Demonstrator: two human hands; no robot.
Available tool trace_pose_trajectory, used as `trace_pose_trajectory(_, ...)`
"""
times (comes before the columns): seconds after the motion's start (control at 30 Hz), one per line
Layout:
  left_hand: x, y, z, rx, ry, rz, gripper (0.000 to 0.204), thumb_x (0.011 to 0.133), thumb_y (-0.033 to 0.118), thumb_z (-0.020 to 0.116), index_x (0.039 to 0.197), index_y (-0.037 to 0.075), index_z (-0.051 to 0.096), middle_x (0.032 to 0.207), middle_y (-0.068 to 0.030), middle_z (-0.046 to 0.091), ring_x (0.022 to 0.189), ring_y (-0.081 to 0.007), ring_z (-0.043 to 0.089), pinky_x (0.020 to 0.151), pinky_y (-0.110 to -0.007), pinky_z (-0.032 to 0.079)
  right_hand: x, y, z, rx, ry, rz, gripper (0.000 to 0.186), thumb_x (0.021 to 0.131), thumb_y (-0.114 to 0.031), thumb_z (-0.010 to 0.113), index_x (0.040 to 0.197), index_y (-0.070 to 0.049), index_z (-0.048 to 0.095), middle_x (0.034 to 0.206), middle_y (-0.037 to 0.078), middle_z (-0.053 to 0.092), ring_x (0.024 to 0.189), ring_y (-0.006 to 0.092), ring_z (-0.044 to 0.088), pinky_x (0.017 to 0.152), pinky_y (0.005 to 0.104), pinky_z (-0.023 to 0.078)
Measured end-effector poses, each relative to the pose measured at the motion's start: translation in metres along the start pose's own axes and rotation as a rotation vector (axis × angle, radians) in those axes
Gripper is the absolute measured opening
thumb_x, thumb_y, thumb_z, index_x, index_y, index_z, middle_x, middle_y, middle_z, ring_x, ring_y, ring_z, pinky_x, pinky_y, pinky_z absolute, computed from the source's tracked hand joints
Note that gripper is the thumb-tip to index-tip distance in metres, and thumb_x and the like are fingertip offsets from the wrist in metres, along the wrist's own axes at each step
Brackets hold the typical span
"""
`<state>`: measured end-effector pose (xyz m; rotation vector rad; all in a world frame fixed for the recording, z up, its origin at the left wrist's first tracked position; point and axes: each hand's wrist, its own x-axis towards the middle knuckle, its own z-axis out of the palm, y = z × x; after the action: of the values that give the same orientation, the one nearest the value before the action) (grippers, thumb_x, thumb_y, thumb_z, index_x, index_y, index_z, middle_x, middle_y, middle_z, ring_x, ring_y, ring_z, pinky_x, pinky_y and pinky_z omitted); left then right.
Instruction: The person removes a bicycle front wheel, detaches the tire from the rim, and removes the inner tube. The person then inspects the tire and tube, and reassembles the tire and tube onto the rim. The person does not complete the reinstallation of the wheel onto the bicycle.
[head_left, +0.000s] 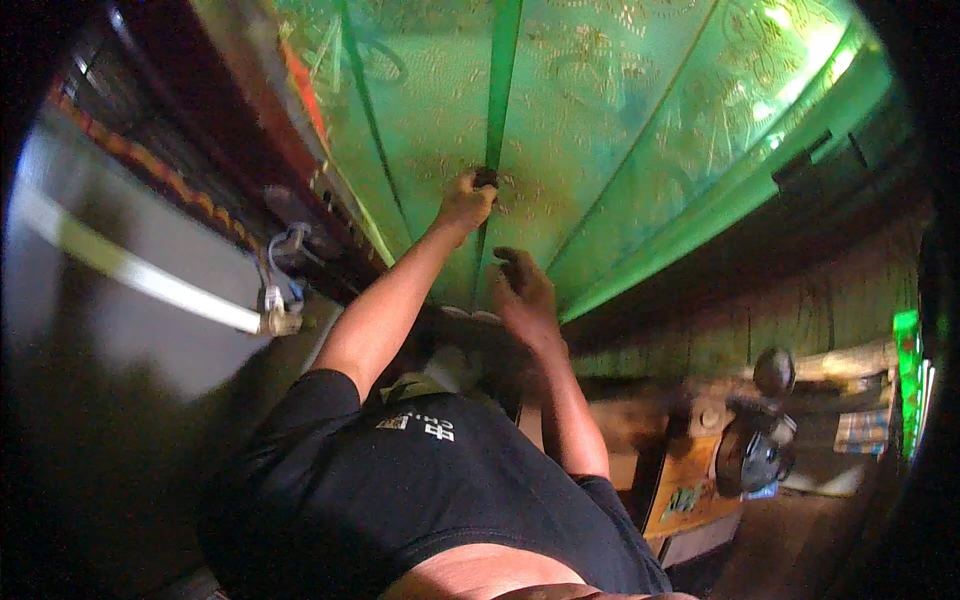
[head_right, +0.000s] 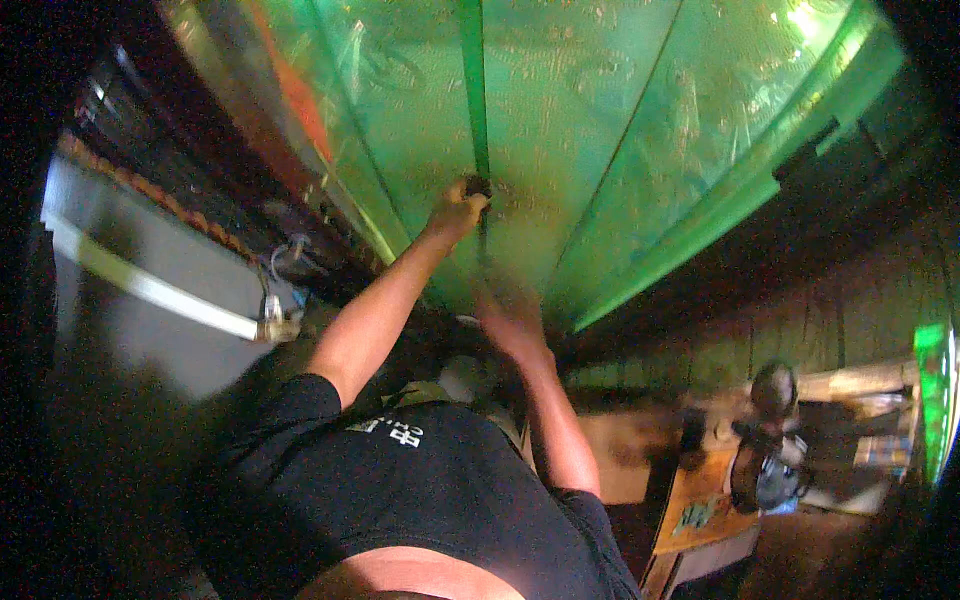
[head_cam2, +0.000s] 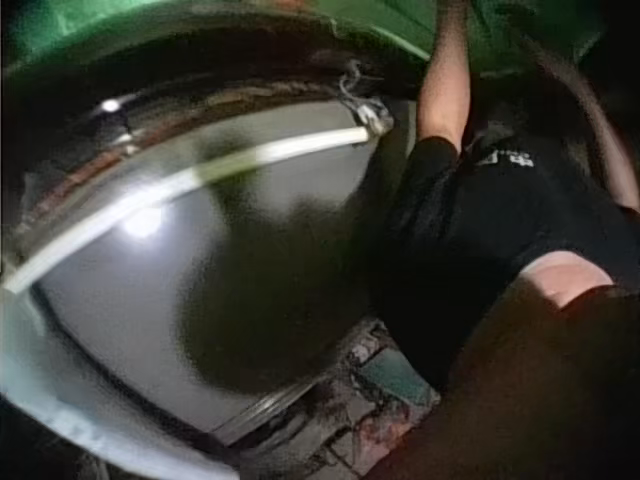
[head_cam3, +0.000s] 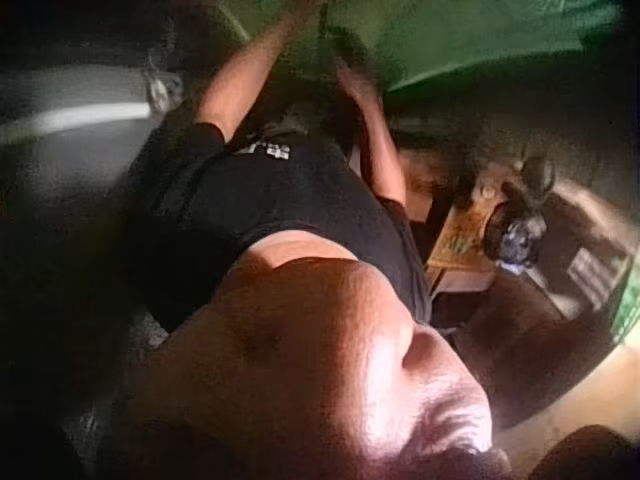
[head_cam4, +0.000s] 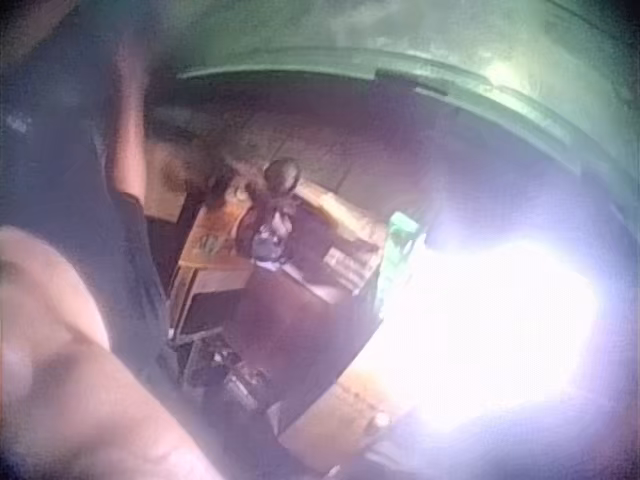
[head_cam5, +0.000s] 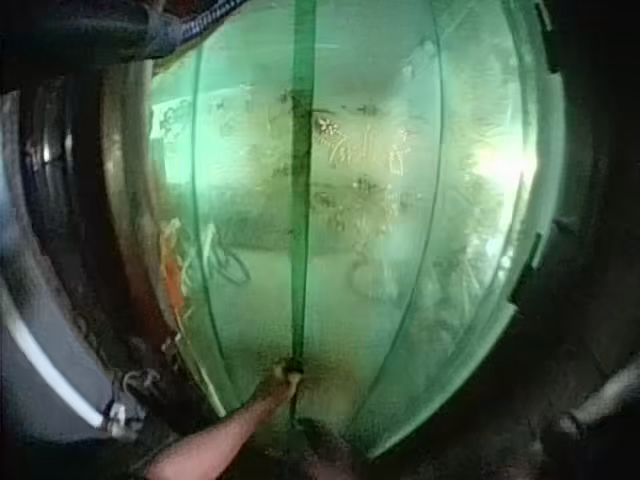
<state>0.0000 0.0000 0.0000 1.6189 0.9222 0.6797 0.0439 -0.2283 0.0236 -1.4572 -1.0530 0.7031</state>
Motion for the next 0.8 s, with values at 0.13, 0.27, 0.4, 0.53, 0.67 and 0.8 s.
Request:
trace_pose_trajectory(0.13,0.086,0.0,0.047,-0.546,0.086,-0.045,0.038,0.094,0.011,0.066,0.132,0.008,0.061,0.11,-0.0066,0.072,0.087,-0.0214,0.071,0.073,-0.038,0.056,0.13,-0.031,-0.055,-0.101,-0.119,0.114,0.056,0.101,-0.019,0.066,0.151,0.002,0.051,0.101,0.012,0.073,0.086,0.0194,0.073,0.076,0.0313,0.058)
trace_pose_trajectory(0.27,0.199,0.024,-0.034,-0.571,0.315,-0.035,0.03,0.093,0.007,0.064,0.123,0.004,0.062,0.102,-0.008,0.068,0.08,-0.0192,0.072,0.06,-0.031,0.056,0.261,-0.011,-0.075,0.078,0.025,0.124,0.071,0.1,-0.02,0.066,0.161,0.002,0.037,0.103,0.018,0.074,0.077,0.0213,0.074,0.07,0.0336,0.06)
trace_pose_trajectory(0.4,0.321,0.043,-0.123,-0.882,0.844,0.158,0.037,0.091,0.005,0.065,0.127,0.009,0.055,0.105,-0.0112,0.066,0.073,-0.0235,0.074,0.056,-0.033,0.057,0.358,0.028,-0.135,0.247,0.308,-0.03,0.07,0.104,-0.018,0.07,0.163,-0.005,0.035,0.107,0.016,0.07,0.084,0.0223,0.072,0.072,0.0359,0.06)
trace_pose_trajectory(0.53,0.429,0.025,-0.274,-0.936,0.795,0.374,0.022,0.103,0.02,0.057,0.106,-0.001,0.064,0.095,-0.014,0.068,0.097,-0.0276,0.071,0.086,-0.034,0.056,0.43,0.01,-0.196,0.062,0.608,0.003,0.066,0.104,-0.023,0.069,0.163,-0.009,0.042,0.105,0.011,0.071,0.078,0.016,0.071,0.074,0.0313,0.059)
trace_pose_trajectory(0.67,0.447,0.021,-0.37,-0.574,1.013,0.478,0.046,0.107,0.027,0.056,0.142,-0.002,0.054,0.147,-0.0174,0.06,0.129,-0.0364,0.065,0.109,-0.049,0.049,0.473,0.021,-0.251,0.025,0.947,-0.055,0.051,0.105,-0.021,0.068,0.151,-0.006,0.056,0.085,0.004,0.069,0.07,0.0112,0.067,0.066,0.0293,0.056)
trace_pose_trajectory(0.8,0.531,0.04,-0.37,-0.699,1.023,0.324,0.053,0.104,0.03,0.063,0.146,0.002,0.047,0.141,-0.0157,0.064,0.124,-0.0338,0.067,0.102,-0.042,0.051,0.552,0.031,-0.241,0.167,1.002,0.094,0.035,0.105,-0.02,0.068,0.136,-0.004,0.065,0.084,0.004,0.069,0.064,0.0124,0.066,0.058,0.0281,0.054)
